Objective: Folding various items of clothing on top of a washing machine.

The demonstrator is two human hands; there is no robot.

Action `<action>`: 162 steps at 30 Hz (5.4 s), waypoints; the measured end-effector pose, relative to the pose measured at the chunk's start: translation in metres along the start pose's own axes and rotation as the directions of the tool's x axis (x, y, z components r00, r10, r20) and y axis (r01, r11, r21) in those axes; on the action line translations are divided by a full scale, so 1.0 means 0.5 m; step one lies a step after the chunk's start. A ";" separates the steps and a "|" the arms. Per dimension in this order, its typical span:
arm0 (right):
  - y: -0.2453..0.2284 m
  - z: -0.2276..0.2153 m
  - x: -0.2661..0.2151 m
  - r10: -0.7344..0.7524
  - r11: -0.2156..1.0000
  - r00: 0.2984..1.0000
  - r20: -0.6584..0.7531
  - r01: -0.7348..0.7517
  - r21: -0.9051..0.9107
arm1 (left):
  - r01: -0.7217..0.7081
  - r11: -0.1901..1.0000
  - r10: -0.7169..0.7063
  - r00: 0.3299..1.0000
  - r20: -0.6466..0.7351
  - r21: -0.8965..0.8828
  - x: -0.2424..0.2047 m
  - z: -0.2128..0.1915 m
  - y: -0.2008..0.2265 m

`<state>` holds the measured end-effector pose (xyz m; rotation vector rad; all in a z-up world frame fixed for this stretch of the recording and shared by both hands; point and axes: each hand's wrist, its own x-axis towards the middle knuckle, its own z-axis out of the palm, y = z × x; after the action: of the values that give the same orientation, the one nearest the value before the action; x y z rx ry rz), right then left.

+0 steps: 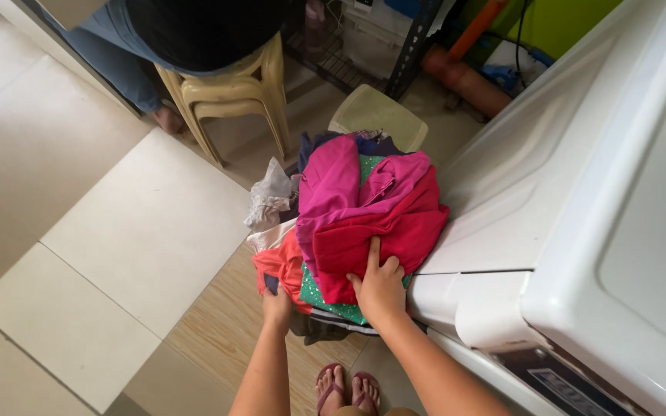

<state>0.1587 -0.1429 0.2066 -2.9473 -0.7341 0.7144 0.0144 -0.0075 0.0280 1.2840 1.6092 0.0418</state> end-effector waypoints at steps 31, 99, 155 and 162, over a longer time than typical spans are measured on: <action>0.040 0.187 -0.029 -0.446 0.889 0.832 -0.330 0.455 -0.053 | 0.210 0.900 -0.299 0.935 -0.190 -0.381 0.069 -0.064 -0.173; 0.996 -0.779 -0.599 0.466 0.548 0.793 -0.392 0.090 0.832 | -0.945 -0.316 0.930 -0.326 0.167 -0.085 -1.264 0.234 0.709; 0.863 -1.025 -0.722 0.863 -0.031 0.213 -0.458 0.927 0.374 | -0.474 0.270 0.961 0.190 0.202 -0.838 -1.446 -0.100 0.736; 0.892 -1.030 -0.359 0.340 0.868 -0.324 -0.883 0.470 0.162 | 0.027 0.280 0.860 0.436 0.264 -0.960 -1.093 -0.089 0.779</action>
<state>0.4391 -0.5749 0.6875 -1.6455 -0.2872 -1.4564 0.1991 -0.2185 0.6396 0.6397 0.1128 0.5879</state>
